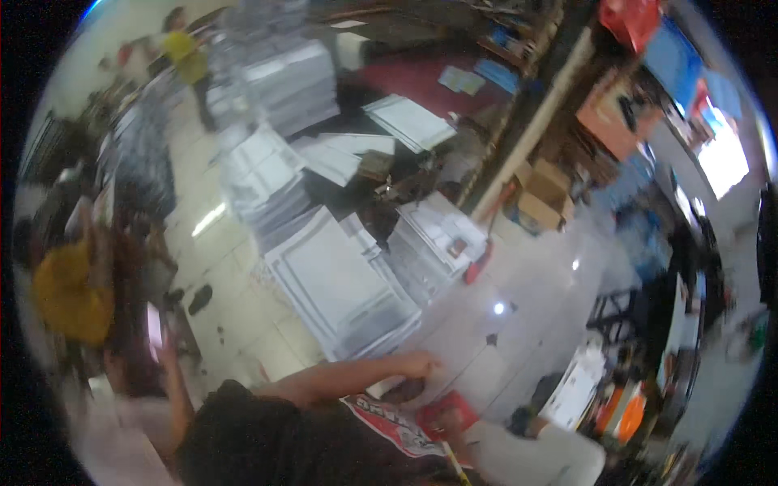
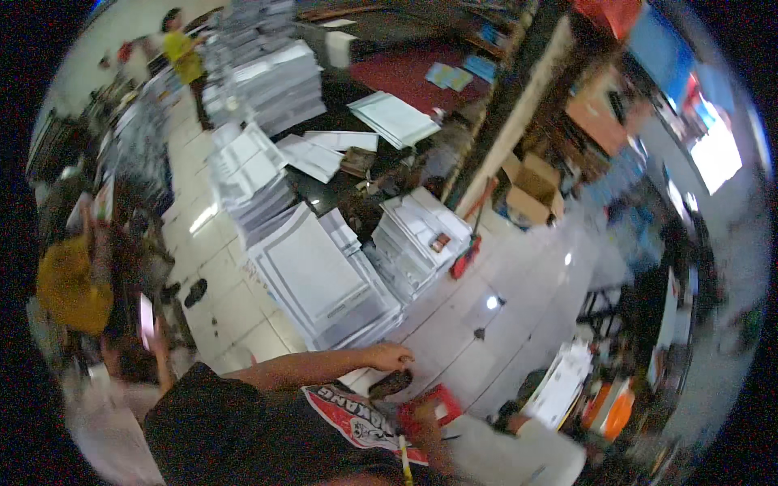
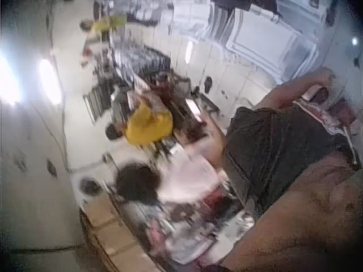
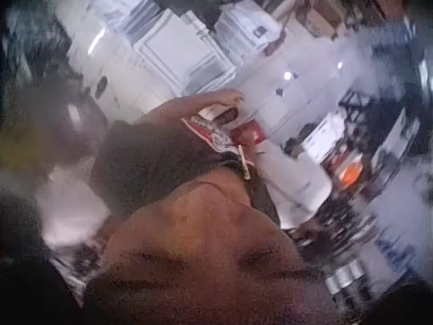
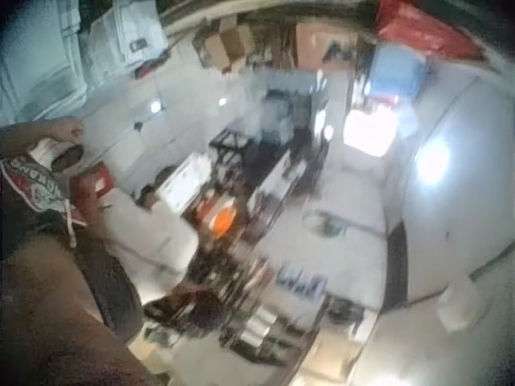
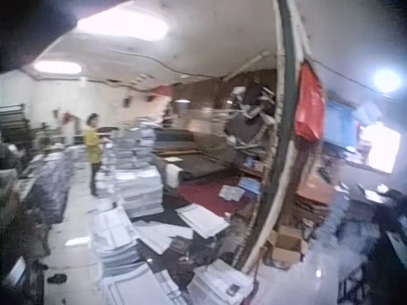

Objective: The person organizes printed paper items into stacks on a table and checks a small metal component at a workstation.

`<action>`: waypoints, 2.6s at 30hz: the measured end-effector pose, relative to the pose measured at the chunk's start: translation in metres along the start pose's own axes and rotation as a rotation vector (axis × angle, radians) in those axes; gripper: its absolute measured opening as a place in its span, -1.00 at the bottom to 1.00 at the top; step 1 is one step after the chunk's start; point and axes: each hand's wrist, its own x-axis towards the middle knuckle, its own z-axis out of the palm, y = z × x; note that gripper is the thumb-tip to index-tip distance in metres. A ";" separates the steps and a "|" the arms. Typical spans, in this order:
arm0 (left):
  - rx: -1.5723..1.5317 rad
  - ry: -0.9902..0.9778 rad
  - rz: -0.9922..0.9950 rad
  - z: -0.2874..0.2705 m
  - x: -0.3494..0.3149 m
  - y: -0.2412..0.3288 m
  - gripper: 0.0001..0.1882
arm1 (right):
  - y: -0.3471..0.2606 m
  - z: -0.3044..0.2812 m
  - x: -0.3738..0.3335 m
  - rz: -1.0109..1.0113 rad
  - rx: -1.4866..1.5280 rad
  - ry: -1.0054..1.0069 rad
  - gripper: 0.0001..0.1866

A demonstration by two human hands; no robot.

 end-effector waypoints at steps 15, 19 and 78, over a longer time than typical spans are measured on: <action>-0.160 -0.301 -0.761 -0.053 0.117 -0.069 -0.22 | 0.127 -0.126 0.172 -0.099 -0.208 0.209 -0.59; -0.259 -0.260 -1.025 -0.085 0.157 -0.092 -0.19 | 0.091 -0.143 0.181 0.422 1.207 0.256 -0.56; -0.028 0.918 -0.797 -0.172 0.988 0.096 -0.53 | 0.361 -1.291 0.930 0.428 0.682 -0.033 -0.78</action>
